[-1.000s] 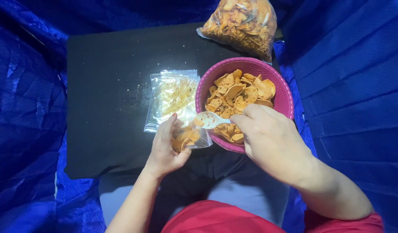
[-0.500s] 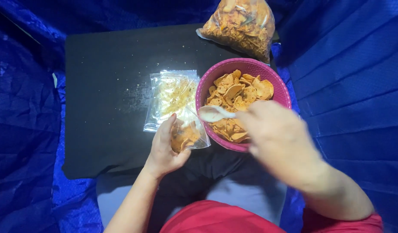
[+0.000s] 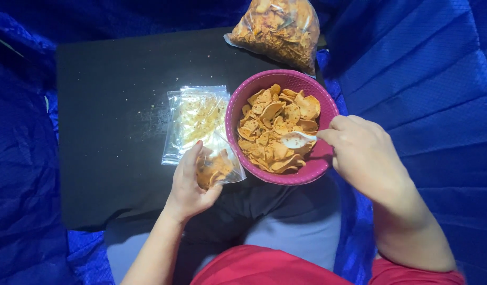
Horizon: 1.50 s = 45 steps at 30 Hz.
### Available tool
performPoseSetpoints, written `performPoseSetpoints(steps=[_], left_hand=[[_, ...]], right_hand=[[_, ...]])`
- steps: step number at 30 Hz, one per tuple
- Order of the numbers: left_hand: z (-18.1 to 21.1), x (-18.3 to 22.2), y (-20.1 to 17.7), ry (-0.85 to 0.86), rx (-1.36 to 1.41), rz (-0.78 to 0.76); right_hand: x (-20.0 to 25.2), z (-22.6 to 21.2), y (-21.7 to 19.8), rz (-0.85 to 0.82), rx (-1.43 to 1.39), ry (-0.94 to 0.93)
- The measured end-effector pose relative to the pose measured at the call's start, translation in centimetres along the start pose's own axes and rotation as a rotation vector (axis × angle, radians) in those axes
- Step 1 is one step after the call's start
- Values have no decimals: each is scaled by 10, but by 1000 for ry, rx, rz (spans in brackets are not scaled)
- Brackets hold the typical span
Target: Scooping chips from a bowl into small plastic bags using a spoon for packaging.
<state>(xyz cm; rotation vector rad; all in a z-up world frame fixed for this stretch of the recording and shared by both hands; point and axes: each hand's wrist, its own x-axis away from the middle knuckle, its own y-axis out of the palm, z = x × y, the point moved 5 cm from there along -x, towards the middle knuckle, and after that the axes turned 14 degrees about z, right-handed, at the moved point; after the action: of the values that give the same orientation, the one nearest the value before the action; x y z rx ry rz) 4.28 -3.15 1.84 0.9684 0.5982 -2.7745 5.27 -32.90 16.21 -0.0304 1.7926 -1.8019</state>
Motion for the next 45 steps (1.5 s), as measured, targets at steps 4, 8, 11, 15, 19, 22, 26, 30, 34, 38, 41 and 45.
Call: performPoseSetpoints(steps=[4, 8, 11, 15, 19, 22, 26, 30, 34, 38, 41, 45], left_hand=[[-1, -2, 3, 45, 57, 37], [-1, -3, 2, 62, 43, 43], [-1, -2, 3, 81, 45, 48], [0, -4, 4, 89, 46, 56], [2, -5, 4, 83, 51, 64], [5, -7, 3, 106, 57, 79], [5, -7, 3, 105, 53, 82], [4, -6, 3, 86, 63, 84], [2, -5, 3, 72, 60, 84], [1, -4, 3, 97, 50, 86], [1, -5, 4, 103, 51, 79], [4, -5, 3, 92, 45, 76]], right_hand=[[3, 23, 22, -189, -61, 178], [12, 30, 21, -141, -222, 280], [14, 25, 11, -97, -239, 287], [9, 18, 2, -91, -218, 259], [7, 15, 4, -107, -166, 227], [5, 13, 0, -136, -175, 192], [4, 9, -1, -166, -135, 161], [6, 8, 10, -142, -175, 142], [11, 16, 25, -178, -321, 188], [13, 13, 27, -146, -384, 198], [12, 6, 25, -97, -345, 162], [13, -9, 25, 6, -185, 11]])
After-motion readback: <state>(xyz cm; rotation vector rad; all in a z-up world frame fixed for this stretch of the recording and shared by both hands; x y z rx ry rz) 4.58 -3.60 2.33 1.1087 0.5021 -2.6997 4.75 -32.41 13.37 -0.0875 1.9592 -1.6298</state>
